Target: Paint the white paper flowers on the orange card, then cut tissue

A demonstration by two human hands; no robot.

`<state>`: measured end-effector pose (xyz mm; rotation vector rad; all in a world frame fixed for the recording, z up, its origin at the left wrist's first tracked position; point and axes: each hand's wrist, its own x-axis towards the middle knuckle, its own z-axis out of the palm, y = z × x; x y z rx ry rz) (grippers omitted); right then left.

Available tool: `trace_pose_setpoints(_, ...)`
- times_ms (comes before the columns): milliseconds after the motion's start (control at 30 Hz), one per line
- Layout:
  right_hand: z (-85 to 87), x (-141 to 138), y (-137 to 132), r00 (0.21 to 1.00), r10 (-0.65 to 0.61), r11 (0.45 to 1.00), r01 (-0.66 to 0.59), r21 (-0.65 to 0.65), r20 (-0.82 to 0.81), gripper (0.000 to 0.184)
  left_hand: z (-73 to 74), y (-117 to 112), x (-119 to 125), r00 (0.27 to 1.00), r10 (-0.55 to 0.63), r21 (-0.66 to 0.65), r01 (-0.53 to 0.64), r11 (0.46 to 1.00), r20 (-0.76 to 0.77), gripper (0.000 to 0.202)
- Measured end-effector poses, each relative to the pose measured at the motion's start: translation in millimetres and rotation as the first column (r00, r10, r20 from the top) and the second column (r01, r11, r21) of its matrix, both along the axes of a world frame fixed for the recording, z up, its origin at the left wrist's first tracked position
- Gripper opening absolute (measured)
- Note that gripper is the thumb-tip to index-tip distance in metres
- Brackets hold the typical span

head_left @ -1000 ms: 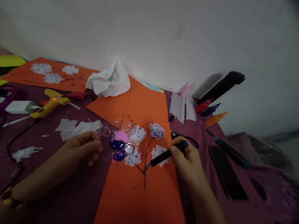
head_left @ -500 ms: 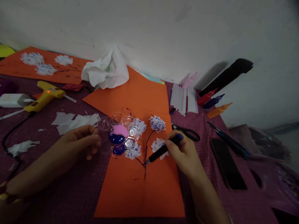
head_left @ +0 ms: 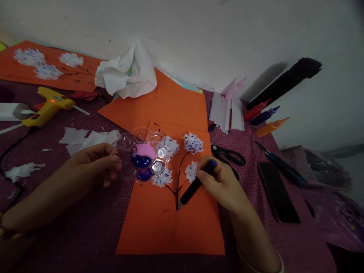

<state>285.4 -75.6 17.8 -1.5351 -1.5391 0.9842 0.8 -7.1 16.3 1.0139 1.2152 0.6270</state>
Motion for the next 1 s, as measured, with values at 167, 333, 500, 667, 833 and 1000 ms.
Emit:
trace_pose_setpoints(167, 4.0, -1.2, -1.7, 0.995, 0.065, 0.996, -0.070, -0.062, -0.079, 0.008, 0.0, -0.3, -0.5, 1.000, 0.009, -0.005, -0.009, 1.000, 0.000, 0.021)
trace_pose_setpoints(333, 2.4, 11.0, -3.2, 0.957, -0.192, 0.978, 0.205, 0.040, -0.219, 0.008, -5.6, 0.8, -4.9, 0.999, -0.007, -0.005, 0.007, 1.000, 0.032, 0.019)
trace_pose_setpoints(500, -3.0, 12.6, -1.6, 0.847, -0.396, 0.881, 0.460, 0.114, -0.354, 0.009, -11.7, 2.3, -6.9, 0.998, -0.024, -0.004, 0.024, 1.000, 0.061, 0.021)
trace_pose_setpoints(667, -7.2, 3.3, -7.2, 0.838, -0.320, 0.884, 0.432, 0.179, -0.443, 0.006, -10.2, -0.1, -4.0, 0.995, -0.053, 0.039, 0.050, 0.998, 0.089, 0.022)
trace_pose_setpoints(833, -14.1, -8.1, -14.3, 0.883, -0.169, 0.944, 0.273, 0.186, -0.438, 0.012, -10.3, -4.1, 1.3, 0.989, -0.122, 0.013, 0.121, 0.993, 0.089, 0.022)
trace_pose_setpoints(1000, -16.9, -20.1, -15.4, 0.938, -0.116, 0.965, 0.183, 0.185, -0.326, 0.013, -13.9, -7.9, 6.2, 0.981, -0.176, 0.014, 0.176, 0.984, 0.086, 0.021)
